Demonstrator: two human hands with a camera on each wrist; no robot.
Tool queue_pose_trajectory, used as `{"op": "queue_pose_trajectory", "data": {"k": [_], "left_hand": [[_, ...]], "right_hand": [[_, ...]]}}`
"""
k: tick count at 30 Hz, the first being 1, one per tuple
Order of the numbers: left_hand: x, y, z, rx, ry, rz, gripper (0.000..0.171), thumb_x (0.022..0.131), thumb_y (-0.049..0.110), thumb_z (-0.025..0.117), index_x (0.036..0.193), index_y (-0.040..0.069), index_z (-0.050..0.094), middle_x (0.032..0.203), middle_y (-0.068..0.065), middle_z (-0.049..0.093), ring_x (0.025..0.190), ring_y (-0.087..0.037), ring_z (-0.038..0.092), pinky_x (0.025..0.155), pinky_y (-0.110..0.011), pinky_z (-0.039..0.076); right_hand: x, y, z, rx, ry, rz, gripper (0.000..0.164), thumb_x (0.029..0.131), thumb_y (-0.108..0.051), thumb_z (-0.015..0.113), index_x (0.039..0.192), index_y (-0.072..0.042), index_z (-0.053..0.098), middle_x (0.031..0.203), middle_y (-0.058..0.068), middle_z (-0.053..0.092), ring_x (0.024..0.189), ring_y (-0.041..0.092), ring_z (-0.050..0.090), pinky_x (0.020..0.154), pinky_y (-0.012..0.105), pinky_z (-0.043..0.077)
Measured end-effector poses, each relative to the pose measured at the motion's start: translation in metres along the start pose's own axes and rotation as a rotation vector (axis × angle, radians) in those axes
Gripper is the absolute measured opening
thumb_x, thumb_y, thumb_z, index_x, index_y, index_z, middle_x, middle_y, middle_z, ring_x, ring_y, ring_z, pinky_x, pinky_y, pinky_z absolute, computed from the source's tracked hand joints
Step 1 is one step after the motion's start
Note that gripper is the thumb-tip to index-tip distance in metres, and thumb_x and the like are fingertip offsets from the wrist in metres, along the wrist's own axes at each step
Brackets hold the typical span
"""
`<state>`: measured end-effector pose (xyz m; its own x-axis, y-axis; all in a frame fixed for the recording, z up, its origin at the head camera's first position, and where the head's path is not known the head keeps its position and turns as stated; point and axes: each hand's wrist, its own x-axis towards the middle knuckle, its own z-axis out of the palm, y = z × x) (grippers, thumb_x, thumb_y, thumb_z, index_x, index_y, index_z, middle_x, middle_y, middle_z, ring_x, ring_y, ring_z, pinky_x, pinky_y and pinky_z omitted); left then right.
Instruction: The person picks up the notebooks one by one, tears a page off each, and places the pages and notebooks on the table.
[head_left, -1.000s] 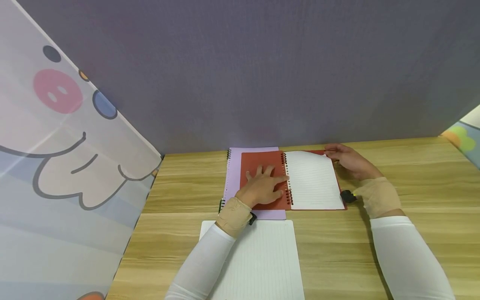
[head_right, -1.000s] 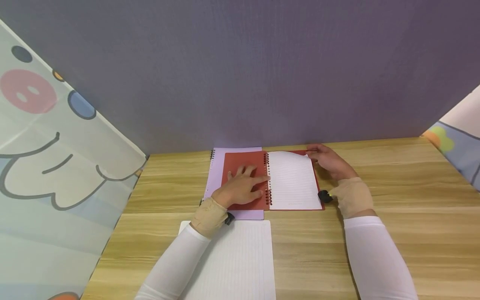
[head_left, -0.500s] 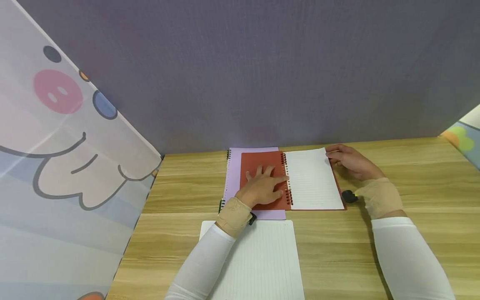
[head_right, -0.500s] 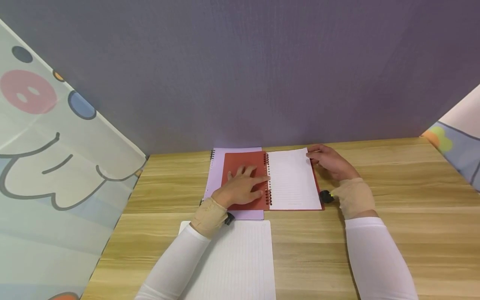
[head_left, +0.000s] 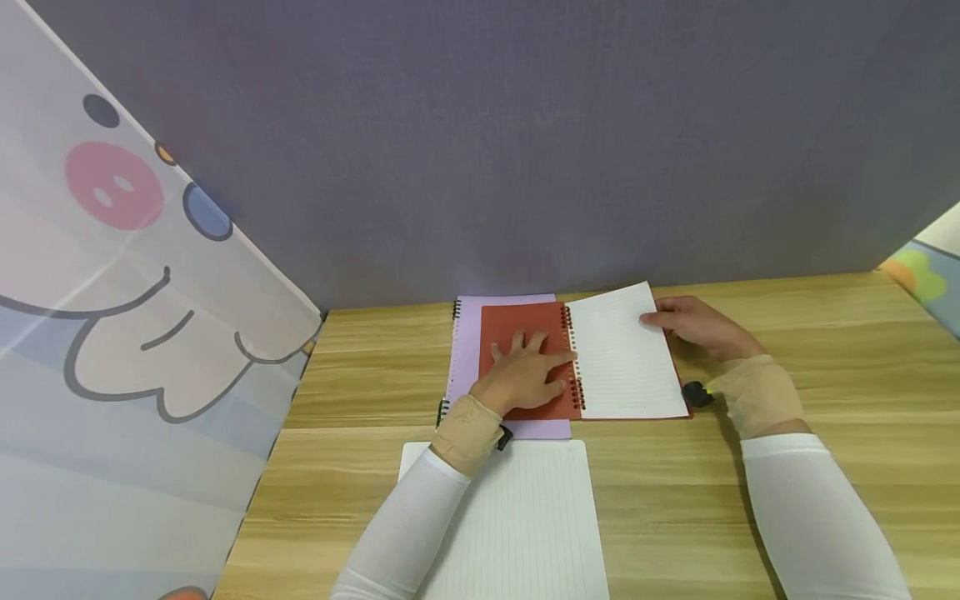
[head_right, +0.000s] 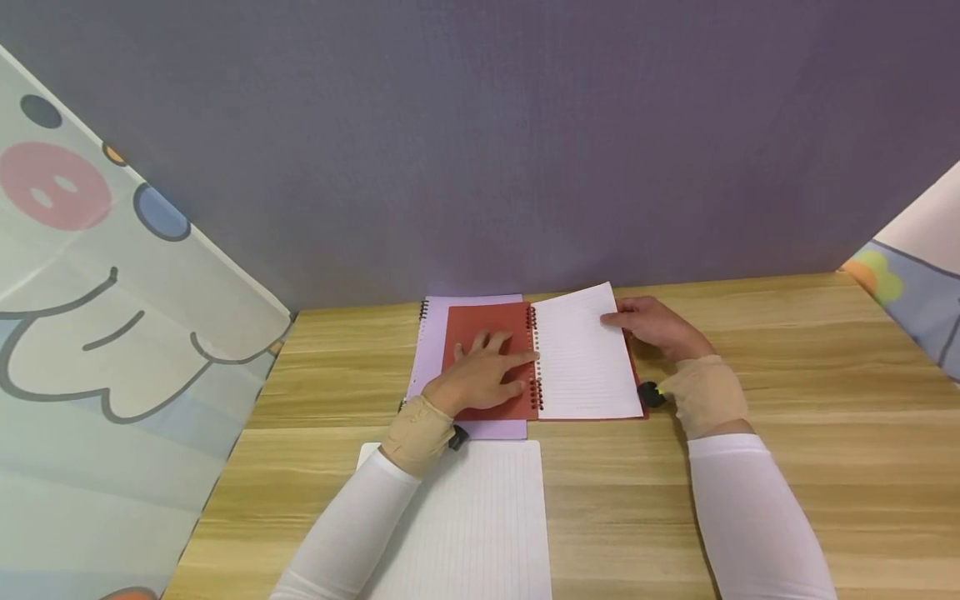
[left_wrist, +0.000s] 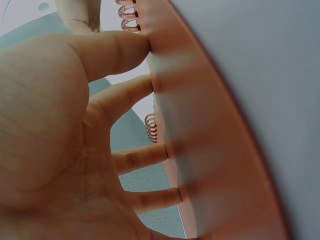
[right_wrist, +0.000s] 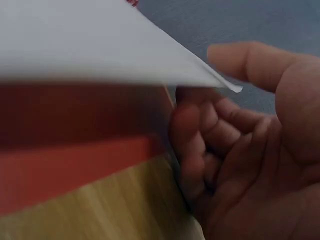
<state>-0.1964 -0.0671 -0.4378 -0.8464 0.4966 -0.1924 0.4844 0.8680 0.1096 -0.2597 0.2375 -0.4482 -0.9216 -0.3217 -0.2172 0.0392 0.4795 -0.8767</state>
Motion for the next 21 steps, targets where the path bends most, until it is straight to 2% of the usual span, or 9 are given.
{"op": "queue_pose_trajectory", "data": {"k": [5, 9, 12, 16, 21], "left_hand": [[0.001, -0.001, 0.002, -0.008, 0.001, -0.001, 0.049, 0.09, 0.051, 0.042, 0.137, 0.051, 0.029, 0.149, -0.003, 0.016, 0.134, -0.039, 0.012, 0.092, -0.068, 0.013], [0.001, 0.0, 0.002, -0.01, 0.002, 0.001, 0.049, 0.09, 0.05, 0.042, 0.138, 0.05, 0.03, 0.149, -0.003, 0.016, 0.134, -0.04, 0.012, 0.092, -0.068, 0.013], [0.001, -0.001, 0.001, -0.008, 0.001, -0.002, 0.049, 0.09, 0.05, 0.043, 0.138, 0.05, 0.031, 0.149, -0.004, 0.017, 0.134, -0.04, 0.012, 0.091, -0.068, 0.013], [0.0, -0.002, 0.0, -0.003, -0.001, -0.005, 0.049, 0.09, 0.05, 0.043, 0.138, 0.049, 0.031, 0.149, -0.004, 0.017, 0.133, -0.04, 0.012, 0.091, -0.068, 0.014], [0.001, -0.002, 0.0, -0.011, 0.001, -0.004, 0.049, 0.09, 0.05, 0.043, 0.138, 0.048, 0.032, 0.148, -0.004, 0.018, 0.133, -0.04, 0.013, 0.091, -0.068, 0.014]], "right_hand": [[0.001, 0.0, 0.005, 0.016, -0.067, -0.017, 0.055, 0.085, -0.042, 0.06, 0.123, -0.003, 0.052, 0.097, 0.014, 0.062, 0.082, 0.024, 0.059, 0.072, 0.038, 0.045], [-0.001, 0.0, 0.008, 0.008, -0.085, -0.01, 0.053, 0.084, -0.04, 0.061, 0.119, 0.0, 0.054, 0.093, 0.014, 0.063, 0.078, 0.025, 0.06, 0.068, 0.039, 0.046], [-0.001, -0.002, 0.01, 0.006, -0.108, 0.013, 0.051, 0.084, -0.04, 0.061, 0.117, 0.0, 0.054, 0.09, 0.014, 0.063, 0.071, 0.023, 0.058, 0.06, 0.035, 0.044], [-0.001, -0.003, 0.012, 0.009, -0.129, 0.066, 0.05, 0.084, -0.041, 0.062, 0.112, 0.001, 0.056, 0.084, 0.014, 0.062, 0.058, 0.018, 0.049, 0.049, 0.03, 0.035], [0.001, -0.002, 0.013, -0.006, -0.129, 0.083, 0.051, 0.084, -0.042, 0.061, 0.109, 0.002, 0.056, 0.078, 0.013, 0.06, 0.054, 0.016, 0.045, 0.049, 0.029, 0.035]]}}
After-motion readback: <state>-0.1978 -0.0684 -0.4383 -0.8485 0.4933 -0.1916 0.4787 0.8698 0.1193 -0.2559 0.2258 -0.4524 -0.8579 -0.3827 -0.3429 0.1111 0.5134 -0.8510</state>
